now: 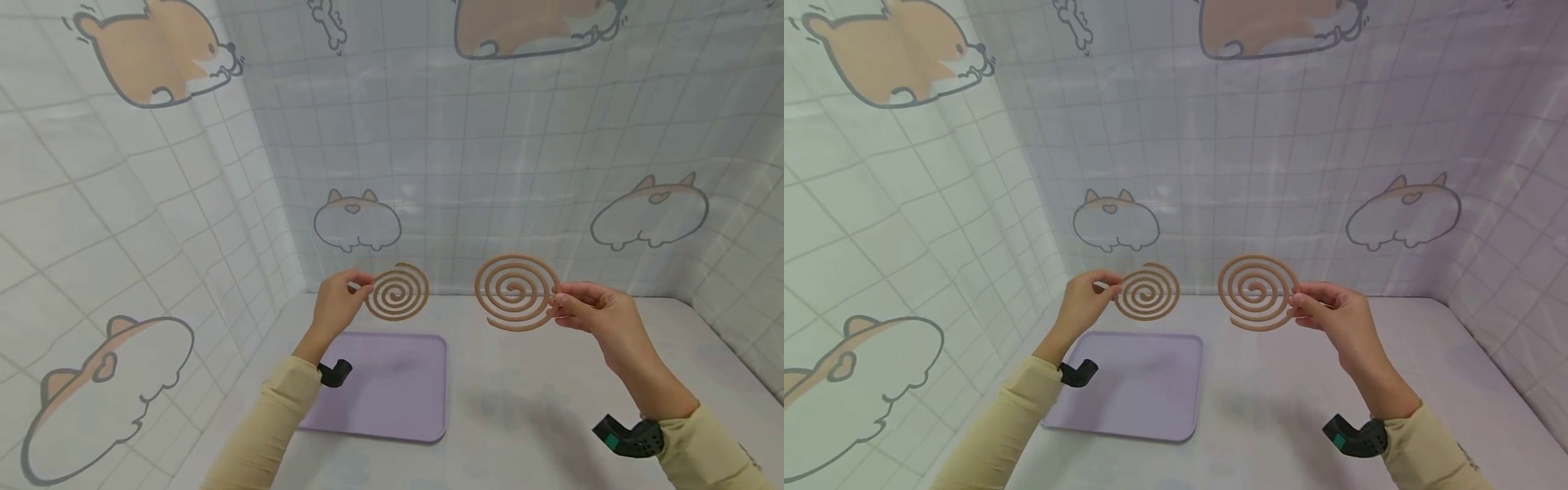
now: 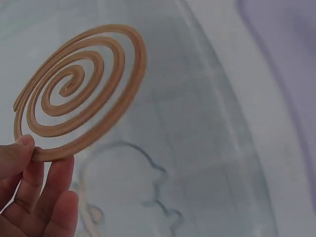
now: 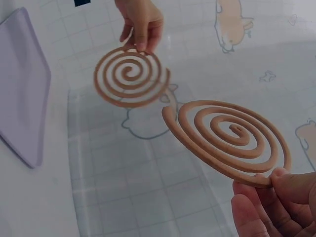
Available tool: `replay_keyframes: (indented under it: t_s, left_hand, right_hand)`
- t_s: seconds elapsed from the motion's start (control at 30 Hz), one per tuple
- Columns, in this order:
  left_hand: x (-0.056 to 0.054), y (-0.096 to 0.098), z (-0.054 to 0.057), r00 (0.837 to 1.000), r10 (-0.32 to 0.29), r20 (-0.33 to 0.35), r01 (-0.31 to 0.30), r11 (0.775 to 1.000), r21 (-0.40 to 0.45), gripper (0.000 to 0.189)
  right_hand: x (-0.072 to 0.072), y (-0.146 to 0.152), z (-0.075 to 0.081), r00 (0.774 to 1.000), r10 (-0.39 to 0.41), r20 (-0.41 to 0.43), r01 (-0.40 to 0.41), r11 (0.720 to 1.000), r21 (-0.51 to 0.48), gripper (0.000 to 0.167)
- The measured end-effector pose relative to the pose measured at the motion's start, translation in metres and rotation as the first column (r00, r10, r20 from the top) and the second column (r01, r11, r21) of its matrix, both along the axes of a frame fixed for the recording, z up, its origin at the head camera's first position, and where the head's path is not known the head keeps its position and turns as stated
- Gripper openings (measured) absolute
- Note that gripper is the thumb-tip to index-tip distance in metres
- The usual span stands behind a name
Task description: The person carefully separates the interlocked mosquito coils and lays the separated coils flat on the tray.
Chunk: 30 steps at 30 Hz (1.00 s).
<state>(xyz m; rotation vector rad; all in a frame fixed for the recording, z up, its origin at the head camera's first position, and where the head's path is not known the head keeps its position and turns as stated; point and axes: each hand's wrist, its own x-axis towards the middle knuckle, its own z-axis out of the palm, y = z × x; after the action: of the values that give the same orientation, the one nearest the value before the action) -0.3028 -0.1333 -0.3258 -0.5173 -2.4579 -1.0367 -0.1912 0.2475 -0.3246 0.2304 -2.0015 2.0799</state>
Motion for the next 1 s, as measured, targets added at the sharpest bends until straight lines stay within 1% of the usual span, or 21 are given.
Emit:
replay_keyframes:
  t_s: [0.07,0.17,0.3,0.37,0.43,0.57,0.7,0.73,0.83,0.93,1.0]
  left_hand:
    - [0.0,-0.011,-0.009,0.998,0.063,-0.023,-0.065,0.995,-0.076,0.009]
    - [0.002,-0.026,-0.022,0.99,0.136,-0.022,-0.138,0.977,-0.16,0.007]
    - [0.004,-0.047,-0.041,0.983,0.184,-0.014,-0.182,0.951,-0.251,0.006]
    - [0.004,-0.056,-0.051,0.98,0.198,-0.027,-0.198,0.935,-0.296,0.006]
    - [0.004,-0.064,-0.061,0.976,0.211,-0.057,-0.218,0.916,-0.338,0.006]
    - [0.005,-0.077,-0.08,0.968,0.215,-0.128,-0.249,0.881,-0.403,0.006]
    - [0.007,-0.087,-0.1,0.965,0.191,-0.178,-0.254,0.84,-0.479,0.009]
    - [0.008,-0.089,-0.105,0.966,0.185,-0.182,-0.253,0.83,-0.497,0.01]
    - [0.014,-0.091,-0.116,0.968,0.162,-0.19,-0.24,0.816,-0.525,0.014]
    - [0.022,-0.091,-0.124,0.972,0.152,-0.181,-0.227,0.806,-0.547,0.017]
    - [0.027,-0.089,-0.128,0.974,0.156,-0.164,-0.222,0.793,-0.568,0.018]
  right_hand:
    - [0.0,0.0,-0.001,1.0,-0.004,0.005,0.004,1.0,0.003,0.009]
    - [-0.001,0.001,-0.005,1.0,-0.016,0.015,0.016,1.0,0.019,0.009]
    - [-0.003,0.001,-0.009,0.999,-0.025,0.028,0.024,0.999,0.022,0.009]
    - [-0.004,0.001,-0.011,0.999,-0.025,0.03,0.024,1.0,0.018,0.009]
    - [-0.005,0.002,-0.011,0.999,-0.026,0.03,0.025,1.0,0.018,0.009]
    - [-0.007,0.002,-0.012,0.999,-0.034,0.036,0.033,0.999,0.028,0.011]
    - [-0.008,0.002,-0.012,0.997,-0.052,0.058,0.05,0.998,0.028,0.011]
    - [-0.008,0.002,-0.013,0.996,-0.056,0.062,0.054,0.998,0.031,0.012]
    - [-0.009,0.003,-0.014,0.996,-0.065,0.065,0.062,0.997,0.041,0.013]
    - [-0.01,0.004,-0.016,0.997,-0.054,0.058,0.053,0.998,0.025,0.012]
    - [-0.011,0.005,-0.017,0.997,-0.046,0.054,0.046,0.999,0.006,0.012]
